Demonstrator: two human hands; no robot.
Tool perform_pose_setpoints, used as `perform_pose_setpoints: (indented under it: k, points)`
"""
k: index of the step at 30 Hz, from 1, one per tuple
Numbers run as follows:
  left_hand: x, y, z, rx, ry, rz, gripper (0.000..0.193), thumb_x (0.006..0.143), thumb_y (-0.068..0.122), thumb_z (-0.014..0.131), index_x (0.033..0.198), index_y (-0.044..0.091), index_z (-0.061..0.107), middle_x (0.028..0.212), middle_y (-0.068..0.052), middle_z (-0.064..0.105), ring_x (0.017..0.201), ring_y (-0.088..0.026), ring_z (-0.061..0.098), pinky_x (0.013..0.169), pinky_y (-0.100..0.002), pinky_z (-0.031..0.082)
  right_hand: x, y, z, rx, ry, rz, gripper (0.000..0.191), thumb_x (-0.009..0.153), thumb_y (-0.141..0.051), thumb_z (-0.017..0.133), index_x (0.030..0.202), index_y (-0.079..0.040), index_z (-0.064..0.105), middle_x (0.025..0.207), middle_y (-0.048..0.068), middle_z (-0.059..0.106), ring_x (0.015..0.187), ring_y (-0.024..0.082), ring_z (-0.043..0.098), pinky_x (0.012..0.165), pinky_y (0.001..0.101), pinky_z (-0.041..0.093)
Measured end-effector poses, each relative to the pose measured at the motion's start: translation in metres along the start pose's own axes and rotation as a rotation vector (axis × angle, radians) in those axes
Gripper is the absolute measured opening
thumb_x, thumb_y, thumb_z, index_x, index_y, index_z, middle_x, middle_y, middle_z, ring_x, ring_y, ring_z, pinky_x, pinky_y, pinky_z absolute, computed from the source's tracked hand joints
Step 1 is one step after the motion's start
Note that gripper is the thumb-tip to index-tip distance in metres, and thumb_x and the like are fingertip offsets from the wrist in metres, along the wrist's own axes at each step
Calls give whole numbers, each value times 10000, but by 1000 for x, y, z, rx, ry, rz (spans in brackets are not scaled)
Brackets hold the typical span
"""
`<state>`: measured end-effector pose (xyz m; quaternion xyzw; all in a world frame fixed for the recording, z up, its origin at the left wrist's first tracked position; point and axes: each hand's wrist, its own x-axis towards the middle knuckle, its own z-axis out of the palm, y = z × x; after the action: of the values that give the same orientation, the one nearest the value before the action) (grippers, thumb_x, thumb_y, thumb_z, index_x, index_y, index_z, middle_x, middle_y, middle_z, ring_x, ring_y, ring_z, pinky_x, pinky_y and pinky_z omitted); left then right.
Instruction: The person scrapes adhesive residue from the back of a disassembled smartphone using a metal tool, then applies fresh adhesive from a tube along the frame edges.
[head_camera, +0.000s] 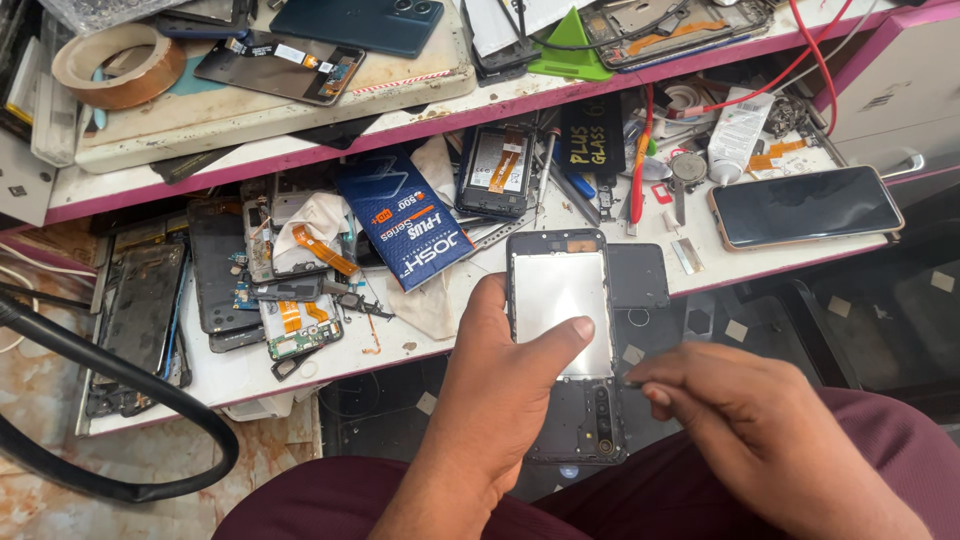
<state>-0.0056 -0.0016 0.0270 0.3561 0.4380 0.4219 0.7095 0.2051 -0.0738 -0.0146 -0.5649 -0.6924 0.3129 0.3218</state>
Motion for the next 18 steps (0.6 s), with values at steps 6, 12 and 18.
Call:
perform_pose_setpoints:
  k: [6,12,18]
  points:
    - [-1,-1,0,9,3,-65,555,785,77,679,1306,-5,506,1164,-141,690,1045,-184,682,879,-341,573,1,-9,-1,-27,188,-9,219,883,-53,721,1096,-83,763,982,20,750,886,122,722,754,259,547]
    - [-2,1,4,72,10,-101,563,783,77,691,1307,-2,500,1159,-146,691,1030,-180,692,845,-331,592,6,-21,3,-123,196,-102,206,852,-51,744,1052,-99,756,1019,33,749,933,139,694,739,251,570]
    - [-4,0,7,50,27,-62,569,755,27,719,1287,-20,523,1132,-147,705,993,-171,703,830,-315,596,9,-21,6,-96,197,-64,214,803,-108,815,1005,-104,743,992,12,748,904,135,690,737,260,525]
